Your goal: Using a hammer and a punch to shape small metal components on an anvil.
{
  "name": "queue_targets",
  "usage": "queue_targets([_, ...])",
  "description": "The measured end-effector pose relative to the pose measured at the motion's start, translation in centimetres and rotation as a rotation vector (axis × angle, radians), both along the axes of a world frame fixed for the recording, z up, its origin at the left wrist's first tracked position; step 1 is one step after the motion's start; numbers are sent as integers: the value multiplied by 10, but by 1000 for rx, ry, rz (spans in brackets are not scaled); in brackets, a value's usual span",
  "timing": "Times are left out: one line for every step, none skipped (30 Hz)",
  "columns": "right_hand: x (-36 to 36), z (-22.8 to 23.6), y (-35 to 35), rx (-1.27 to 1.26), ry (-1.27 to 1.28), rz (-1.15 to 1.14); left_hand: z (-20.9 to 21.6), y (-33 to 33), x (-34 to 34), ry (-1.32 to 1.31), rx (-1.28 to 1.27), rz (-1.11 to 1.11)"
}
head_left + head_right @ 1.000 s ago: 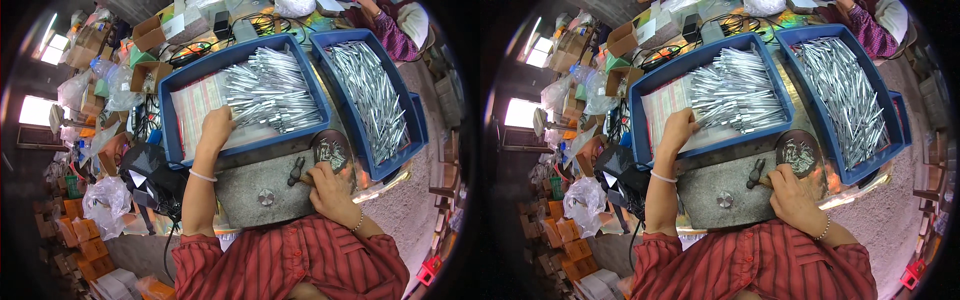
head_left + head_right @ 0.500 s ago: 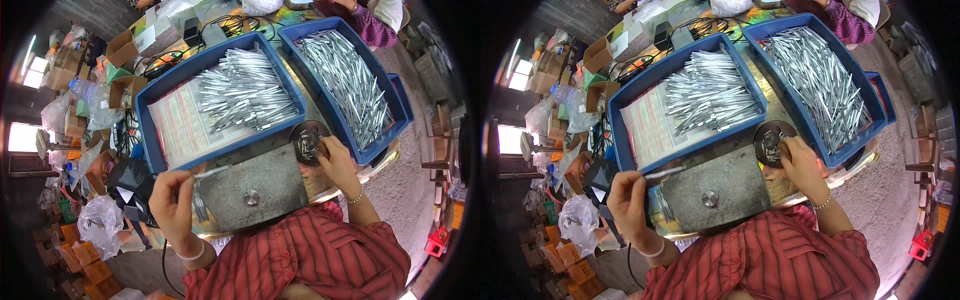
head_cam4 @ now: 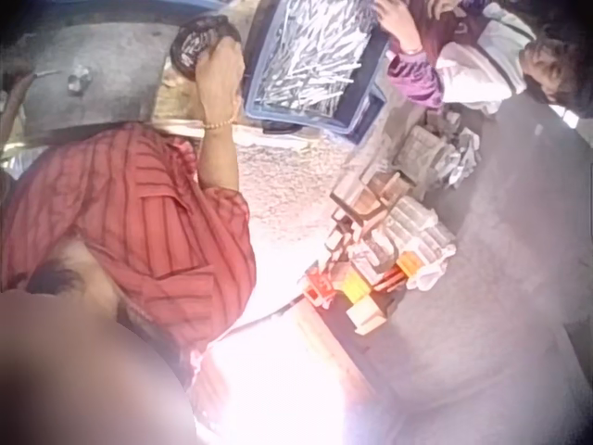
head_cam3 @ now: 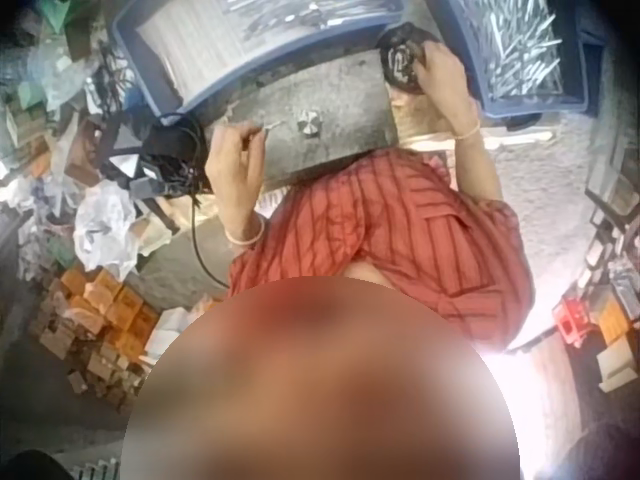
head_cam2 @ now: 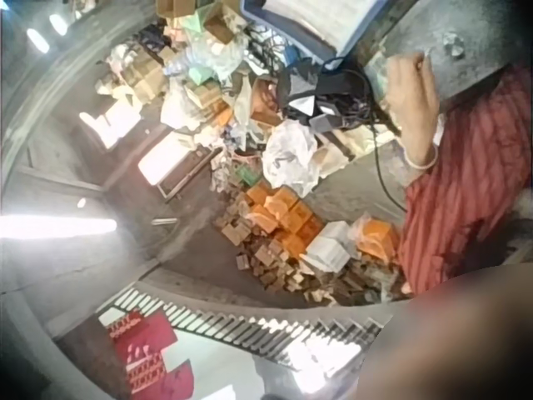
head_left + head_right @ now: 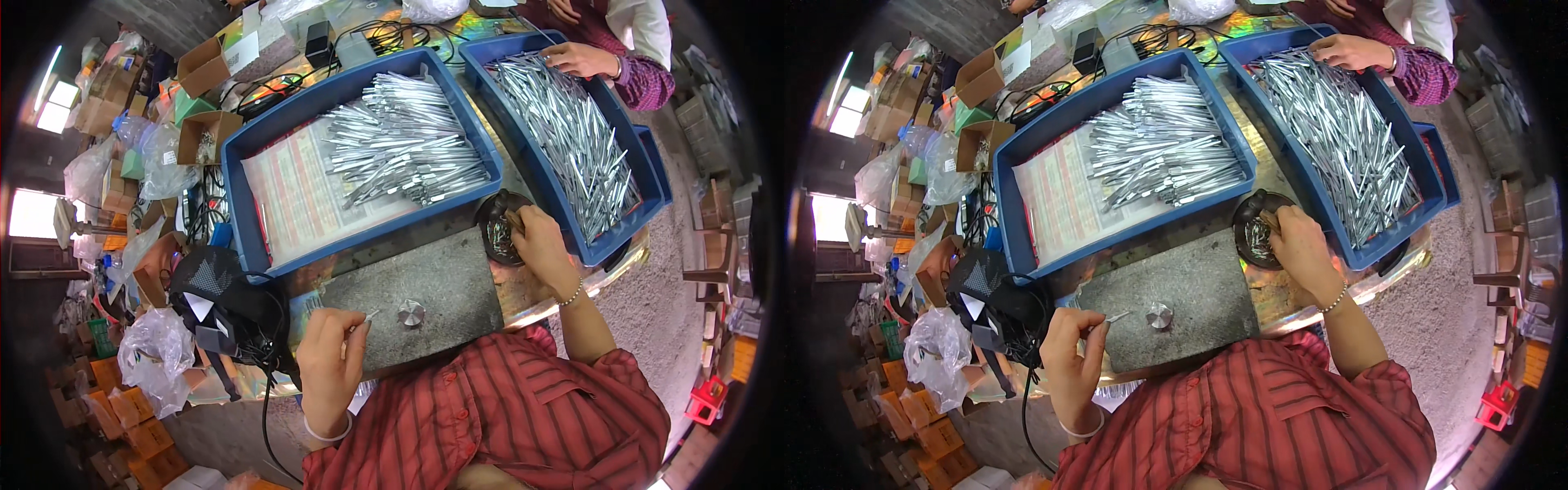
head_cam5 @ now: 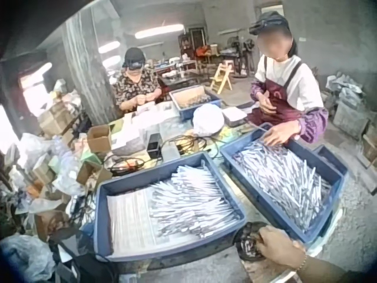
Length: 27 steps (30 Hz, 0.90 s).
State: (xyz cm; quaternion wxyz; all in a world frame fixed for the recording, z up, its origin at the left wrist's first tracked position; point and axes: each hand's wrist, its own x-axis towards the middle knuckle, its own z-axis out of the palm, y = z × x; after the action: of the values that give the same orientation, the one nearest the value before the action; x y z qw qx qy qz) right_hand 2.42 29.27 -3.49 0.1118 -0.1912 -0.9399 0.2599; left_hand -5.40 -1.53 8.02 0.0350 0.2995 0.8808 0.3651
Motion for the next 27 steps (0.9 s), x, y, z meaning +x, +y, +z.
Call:
queue_targets([0, 0, -1, -11, 11, -2, -2, 0, -1, -47, 39, -3])
queue_targets([0, 2, -1, -10, 7, 2, -6, 1, -1, -95, 79, -6])
queue_targets([1, 5, -2, -56, 52, -9, -11, 2, -2, -99, 79, -2])
queue_targets([2, 8, -3, -103, 97, -20, -18, 3, -3, -110, 94, 8])
queue_targets([2, 9, -3, -105, 94, -16, -25, 3, -3, -120, 109, 18])
queue_targets([3, 11, -3, -143, 100, -53, -32, 1, -3, -142, 105, 13])
queue_targets([4, 12, -4, -181, 104, -93, -39, 0, -2, -147, 102, 16])
queue_targets([6, 14, -3, -184, 99, -91, -45, -1, -2, -167, 85, 9])
queue_targets([7, 16, -2, -245, 62, -126, -50, -3, -2, -188, 68, 1])
queue_targets([9, 18, 0, -302, 23, -164, -55, -2, -1, -194, 69, -1])
queue_targets([10, 18, 2, -300, 17, -167, -60, -2, -1, -199, 78, 7])
queue_targets([10, 18, 4, -393, 28, -185, -62, -1, -1, -203, 87, 14])
queue_targets([11, 18, 6, -486, 40, -204, -62, -1, -1, -209, 89, 12])
queue_targets([10, 15, 6, -585, 118, -186, -60, -1, -2, -192, 101, 22])
queue_targets([10, 19, 4, -584, 113, -187, -59, -2, -1, -175, 112, 36])
queue_targets([9, 26, 0, -776, 128, -211, -58, -3, 0, -245, 131, 72])
queue_targets([9, 30, -2, -969, 144, -234, -59, -5, 2, -250, 132, 68])
queue_targets([10, 29, -1, -967, 142, -241, -61, -7, 3, -367, 207, 111])
queue_targets([11, 29, 1, -1033, 138, -228, -62, -9, 5, -484, 281, 154])
queue_targets([12, 28, 2, -1099, 135, -215, -64, -11, 7, -507, 336, 142])
queue_targets([14, 26, 3, -1097, 134, -222, -64, -9, 8, -512, 335, 137])
queue_targets([15, 23, 3, -1105, 142, -231, -62, -7, 10, -560, 429, 163])
queue_targets([15, 22, 4, -1112, 151, -242, -59, -5, 11, -608, 522, 189])
queue_targets([16, 22, 4, -1111, 149, -250, -57, -3, 11, -637, 551, 191])
queue_targets([16, 24, 4, -1122, 156, -251, -57, -2, 12, -646, 549, 187])
queue_targets([17, 25, 3, -1132, 162, -253, -57, -1, 13, -669, 615, 182])
queue_targets([18, 29, 1, -1131, 158, -264, -57, 0, 13, -692, 681, 177])
